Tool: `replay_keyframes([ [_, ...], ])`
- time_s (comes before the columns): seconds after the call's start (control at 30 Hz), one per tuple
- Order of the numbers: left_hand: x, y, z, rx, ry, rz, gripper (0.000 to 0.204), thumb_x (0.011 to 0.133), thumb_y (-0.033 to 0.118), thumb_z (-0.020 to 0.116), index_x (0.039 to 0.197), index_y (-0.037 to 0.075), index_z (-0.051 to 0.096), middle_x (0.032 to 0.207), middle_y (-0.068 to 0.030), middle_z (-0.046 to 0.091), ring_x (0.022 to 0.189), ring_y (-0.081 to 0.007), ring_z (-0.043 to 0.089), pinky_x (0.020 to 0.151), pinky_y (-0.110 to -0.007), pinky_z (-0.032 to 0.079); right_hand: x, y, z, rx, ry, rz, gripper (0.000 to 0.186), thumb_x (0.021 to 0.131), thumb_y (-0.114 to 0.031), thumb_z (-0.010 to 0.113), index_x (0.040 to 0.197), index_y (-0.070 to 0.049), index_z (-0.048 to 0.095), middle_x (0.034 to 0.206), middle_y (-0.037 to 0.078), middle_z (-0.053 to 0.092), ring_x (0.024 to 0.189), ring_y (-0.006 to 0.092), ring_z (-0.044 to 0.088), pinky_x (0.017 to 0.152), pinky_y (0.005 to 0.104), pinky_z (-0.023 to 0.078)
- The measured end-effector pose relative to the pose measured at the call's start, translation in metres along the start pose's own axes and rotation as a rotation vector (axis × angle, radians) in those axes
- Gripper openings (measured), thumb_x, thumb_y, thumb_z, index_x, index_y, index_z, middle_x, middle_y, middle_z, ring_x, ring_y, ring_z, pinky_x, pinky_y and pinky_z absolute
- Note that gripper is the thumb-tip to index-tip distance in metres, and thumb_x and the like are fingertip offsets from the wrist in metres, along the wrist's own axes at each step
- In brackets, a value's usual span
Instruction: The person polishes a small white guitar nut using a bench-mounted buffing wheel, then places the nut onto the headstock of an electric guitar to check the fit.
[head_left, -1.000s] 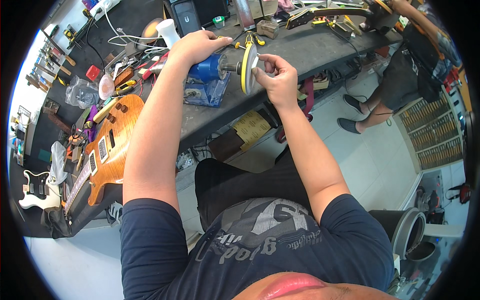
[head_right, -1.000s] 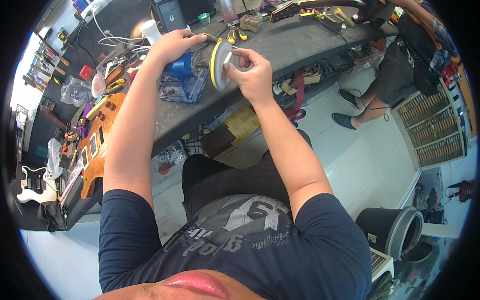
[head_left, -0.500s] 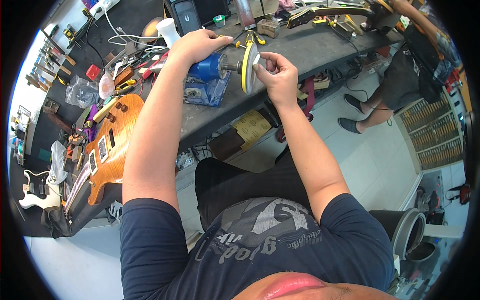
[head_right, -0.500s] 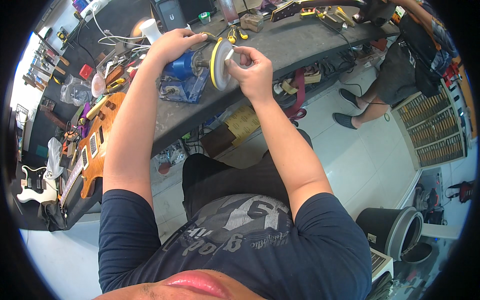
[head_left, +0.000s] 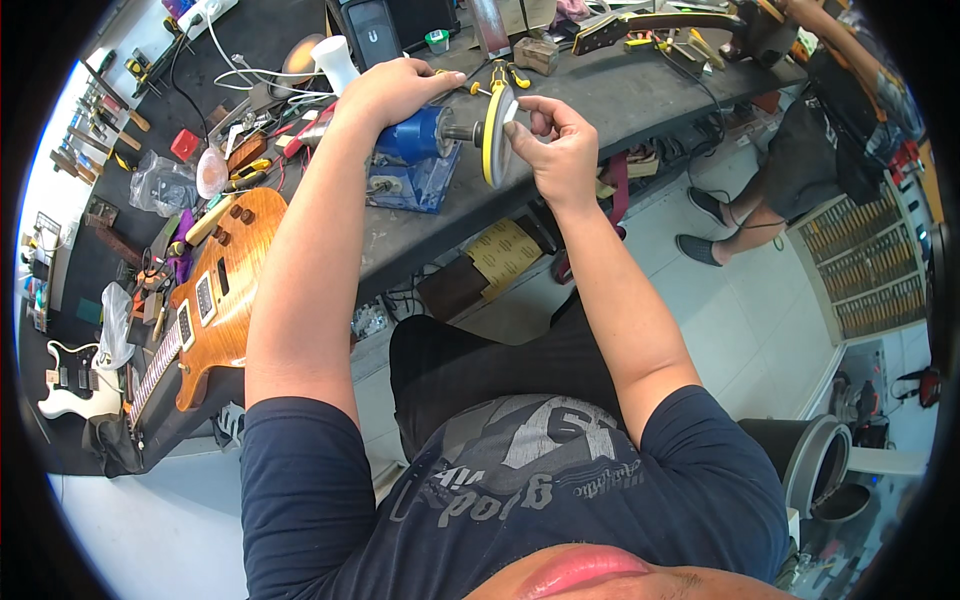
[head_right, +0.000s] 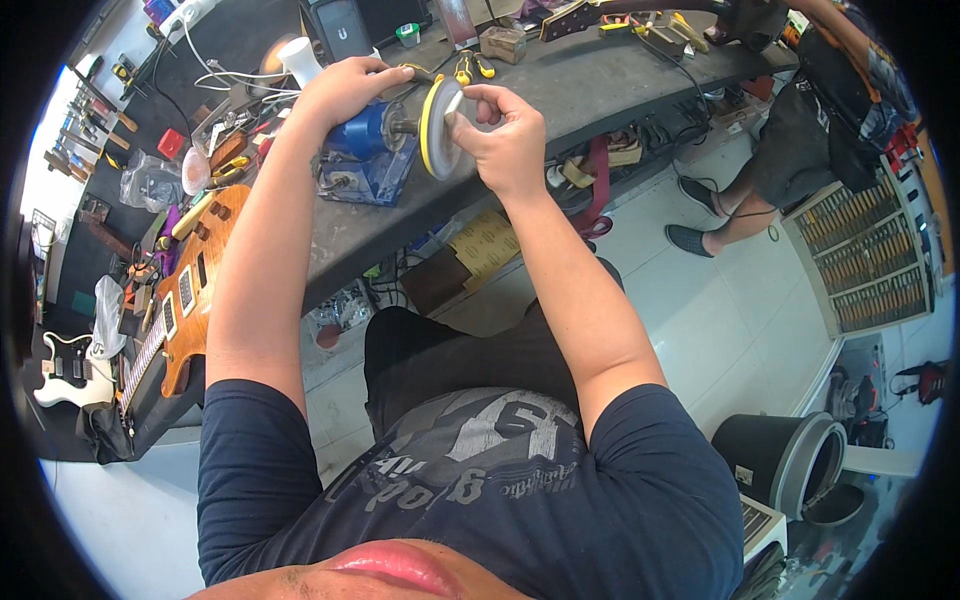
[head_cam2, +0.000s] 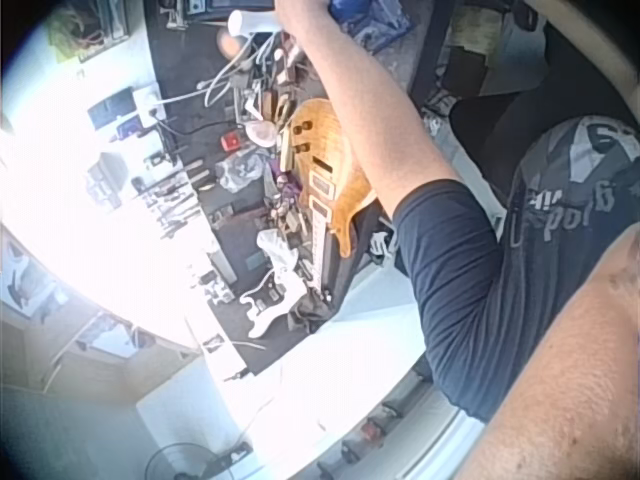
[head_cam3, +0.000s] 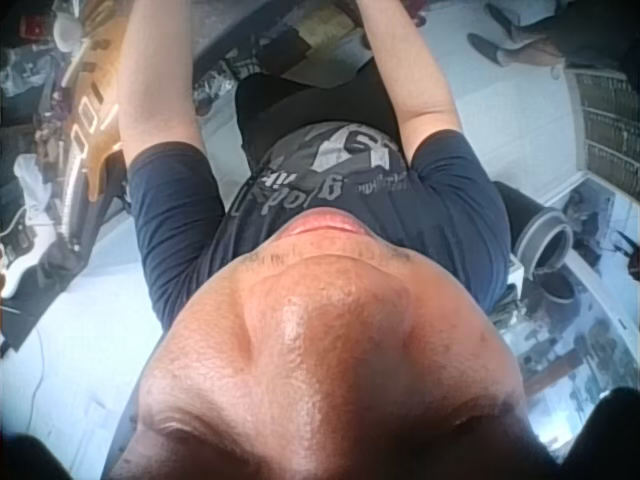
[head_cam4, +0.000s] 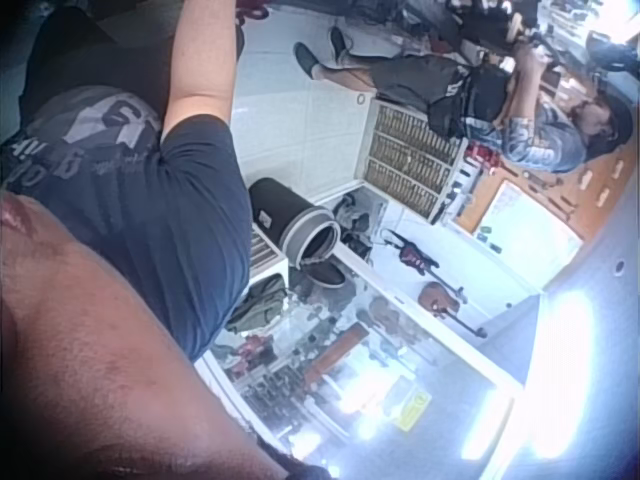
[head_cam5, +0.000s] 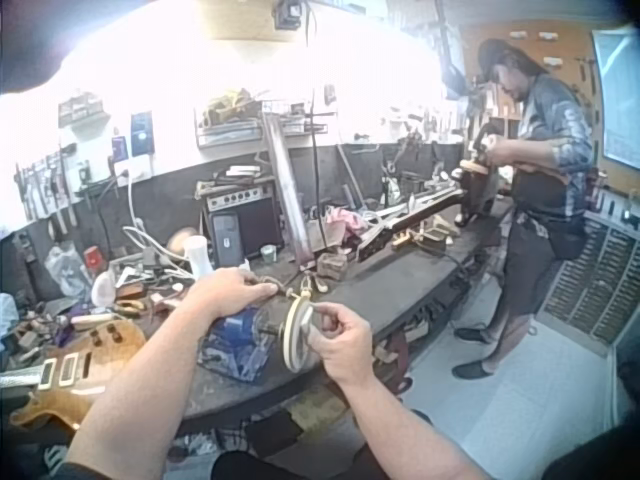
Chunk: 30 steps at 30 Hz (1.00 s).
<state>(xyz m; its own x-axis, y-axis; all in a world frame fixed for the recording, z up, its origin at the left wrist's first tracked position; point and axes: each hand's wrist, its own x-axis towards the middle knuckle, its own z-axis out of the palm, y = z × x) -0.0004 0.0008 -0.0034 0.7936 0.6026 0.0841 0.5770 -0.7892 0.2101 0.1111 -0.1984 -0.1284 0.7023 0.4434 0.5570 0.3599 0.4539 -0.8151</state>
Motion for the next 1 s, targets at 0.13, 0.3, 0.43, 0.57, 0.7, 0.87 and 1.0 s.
replay_keyframes([
  [0.13, 0.0, -0.001, 0.0, -0.001, 0.002, 0.001, 0.078, 0.091, 0.079, 0.059, 0.135, 0.018, 0.077, 0.13, -0.0119, 0.078, 0.122, -0.029, 0.073, 0.104, -0.044, 0.056, -0.004, -0.004, 0.001, 0.009, -0.038, -0.016, 0.035, 0.087, -0.005, 0.088, 0.118, 0.006, 0.074, 0.089, -0.008, 0.053, 0.08, 0.0025, 0.047, 0.069, 0.0187, 0.038],
  [0.3, -0.001, 0.001, -0.001, -0.005, 0.004, 0.003, 0.078, 0.091, 0.079, 0.059, 0.135, 0.018, 0.078, 0.129, -0.0121, 0.078, 0.121, -0.0292, 0.073, 0.104, -0.043, 0.056, -0.005, -0.006, 0.001, 0.028, -0.052, -0.04, 0.037, 0.087, -0.006, 0.088, 0.118, 0.006, 0.073, 0.089, -0.007, 0.052, 0.08, 0.0028, 0.046, 0.069, 0.019, 0.039],
  [0.43, -0.001, 0.001, -0.001, -0.004, 0.003, 0.009, 0.078, 0.091, 0.079, 0.059, 0.134, 0.018, 0.078, 0.128, -0.0123, 0.078, 0.121, -0.0293, 0.074, 0.104, -0.043, 0.056, -0.006, -0.008, 0.0, 0.017, -0.057, -0.045, 0.037, 0.087, -0.006, 0.087, 0.119, 0.007, 0.073, 0.09, -0.007, 0.053, 0.081, 0.0029, 0.046, 0.069, 0.019, 0.039],
  [0.57, -0.001, -0.001, -0.001, 0.001, 0.023, 0.013, 0.077, 0.091, 0.079, 0.059, 0.134, 0.018, 0.079, 0.127, -0.0124, 0.079, 0.119, -0.0293, 0.074, 0.103, -0.043, 0.056, -0.008, -0.014, 0.001, 0.024, -0.031, 0.016, 0.039, 0.081, -0.013, 0.089, 0.114, 0.004, 0.077, 0.088, -0.004, 0.056, 0.083, 0.0084, 0.052, 0.074, 0.0252, 0.046],
  [0.7, -0.002, 0.001, -0.001, -0.004, 0.011, 0.016, 0.077, 0.091, 0.079, 0.058, 0.133, 0.017, 0.079, 0.126, -0.0124, 0.079, 0.119, -0.0291, 0.074, 0.103, -0.043, 0.056, -0.01, -0.017, 0.0, -0.013, -0.034, -0.012, 0.04, 0.081, -0.014, 0.089, 0.114, 0.003, 0.077, 0.088, -0.003, 0.057, 0.084, 0.0084, 0.052, 0.074, 0.0252, 0.046],
  [0.87, -0.002, 0.0, 0.0, -0.037, 0.031, 0.033, 0.078, 0.091, 0.077, 0.062, 0.133, 0.012, 0.077, 0.117, -0.015, 0.08, 0.113, -0.032, 0.075, 0.102, -0.042, 0.055, -0.012, -0.018, 0.0, -0.005, -0.069, -0.043, 0.039, 0.084, -0.009, 0.088, 0.118, 0.006, 0.075, 0.09, -0.007, 0.052, 0.082, 0.0034, 0.045, 0.07, 0.0197, 0.038],
  [1.0, 0.0, -0.001, 0.0, -0.007, 0.012, 0.017, 0.078, 0.091, 0.079, 0.059, 0.134, 0.018, 0.079, 0.127, -0.012, 0.079, 0.12, -0.0289, 0.074, 0.104, -0.043, 0.056, -0.014, -0.019, 0.0, 0.012, -0.066, -0.005, 0.042, 0.08, -0.017, 0.091, 0.114, 0.004, 0.077, 0.089, -0.003, 0.058, 0.086, 0.0085, 0.053, 0.076, 0.025, 0.046],
])
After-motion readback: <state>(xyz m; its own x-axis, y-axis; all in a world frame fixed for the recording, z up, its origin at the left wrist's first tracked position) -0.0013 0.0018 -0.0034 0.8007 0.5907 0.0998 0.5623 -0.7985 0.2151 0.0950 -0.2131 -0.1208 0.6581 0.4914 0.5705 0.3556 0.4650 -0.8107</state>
